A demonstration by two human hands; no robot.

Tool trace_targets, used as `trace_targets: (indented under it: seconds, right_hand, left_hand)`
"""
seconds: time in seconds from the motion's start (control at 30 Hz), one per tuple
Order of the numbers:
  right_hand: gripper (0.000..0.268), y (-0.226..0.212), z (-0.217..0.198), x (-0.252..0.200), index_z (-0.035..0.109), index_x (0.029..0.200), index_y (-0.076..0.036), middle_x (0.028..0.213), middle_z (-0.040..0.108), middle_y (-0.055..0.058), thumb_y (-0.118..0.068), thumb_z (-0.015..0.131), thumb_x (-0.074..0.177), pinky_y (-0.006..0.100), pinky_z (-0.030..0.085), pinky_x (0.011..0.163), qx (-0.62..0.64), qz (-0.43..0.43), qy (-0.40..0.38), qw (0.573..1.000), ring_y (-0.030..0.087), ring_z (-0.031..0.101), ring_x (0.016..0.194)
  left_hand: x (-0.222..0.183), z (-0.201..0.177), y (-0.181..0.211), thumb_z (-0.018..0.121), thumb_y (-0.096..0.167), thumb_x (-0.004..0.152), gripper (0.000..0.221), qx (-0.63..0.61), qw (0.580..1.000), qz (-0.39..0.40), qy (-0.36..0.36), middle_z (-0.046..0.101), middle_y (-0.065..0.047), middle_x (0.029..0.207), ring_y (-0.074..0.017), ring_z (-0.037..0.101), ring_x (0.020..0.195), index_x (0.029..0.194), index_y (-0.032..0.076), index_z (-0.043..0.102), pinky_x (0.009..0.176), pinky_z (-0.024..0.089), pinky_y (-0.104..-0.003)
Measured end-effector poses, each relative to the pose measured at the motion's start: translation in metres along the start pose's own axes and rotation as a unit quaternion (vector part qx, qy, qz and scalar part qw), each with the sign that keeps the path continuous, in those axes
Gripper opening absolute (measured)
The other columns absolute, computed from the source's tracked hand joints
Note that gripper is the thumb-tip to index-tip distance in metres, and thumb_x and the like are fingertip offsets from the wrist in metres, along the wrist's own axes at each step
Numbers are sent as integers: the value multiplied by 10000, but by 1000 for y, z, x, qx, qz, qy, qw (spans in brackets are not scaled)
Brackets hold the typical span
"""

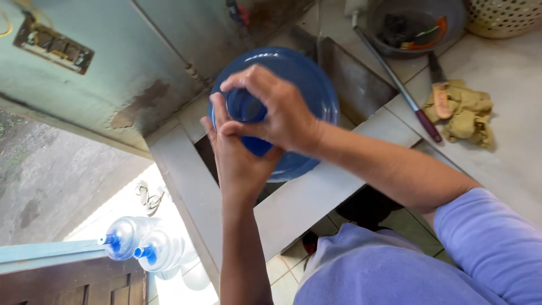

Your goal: The person cleans the inside and opening of a large plastic water jug using a long-handled brush.

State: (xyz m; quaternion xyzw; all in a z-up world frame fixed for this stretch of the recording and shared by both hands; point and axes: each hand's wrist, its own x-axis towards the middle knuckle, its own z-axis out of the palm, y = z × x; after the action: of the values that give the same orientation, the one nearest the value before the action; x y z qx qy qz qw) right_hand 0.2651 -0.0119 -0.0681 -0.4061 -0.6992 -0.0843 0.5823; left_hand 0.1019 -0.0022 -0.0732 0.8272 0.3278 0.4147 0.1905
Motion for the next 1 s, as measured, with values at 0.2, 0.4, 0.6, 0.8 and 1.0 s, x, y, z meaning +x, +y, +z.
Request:
trace_targets:
  seconds: [0.2, 0.4, 0.6, 0.8, 1.0]
  right_hand:
    - [711, 15, -68, -40, 658, 1303, -115, 1151, 690, 93, -581, 822, 791, 397, 546, 959, -63, 38, -106, 992, 289, 653, 1109]
    - [399, 101, -146, -158, 714, 1243, -141, 1276, 685, 104, -471, 637, 1033, 386, 573, 1004, 44, 289, 4, 956, 265, 669, 1207]
    - [516, 182, -178, -285, 621, 1306, -109, 1105, 592, 146, -228, 759, 823, 469, 521, 855, -384, 409, -206, 802, 337, 600, 1068]
    - [597, 221, -181, -330, 532, 1496, -94, 1110, 599, 159, -56, 610, 906, 444, 537, 863, -462, 399, -248, 752, 340, 600, 1071]
    - [659, 181, -160, -287, 488, 1498, -94, 1079, 597, 183, -111, 630, 854, 449, 523, 830, -386, 447, -189, 785, 350, 611, 990]
  left_hand:
    - [10, 105, -9, 914, 138, 751, 1028, -196, 979, 62, 1, 557, -166, 1490, -257, 638, 1307, 1574, 110, 298, 1160, 502, -386]
    - [-1, 145, 32, 883, 139, 754, 734, -161, 985, 27, 59, 678, -64, 1067, -202, 692, 995, 1413, 68, 567, 954, 552, -339]
    - [8, 75, 97, 905, 236, 878, 359, -157, 970, 99, 154, 723, -75, 1004, -198, 717, 983, 1074, 55, 665, 1064, 587, -374]
    - [3, 52, 125, 920, 404, 830, 483, -232, 965, 74, 100, 752, -62, 986, -207, 765, 1009, 1085, 71, 680, 1081, 588, -387]
    - [-5, 37, 84, 930, 380, 831, 449, -321, 938, 130, 14, 747, -64, 938, -208, 771, 945, 1043, 69, 685, 1013, 556, -383]
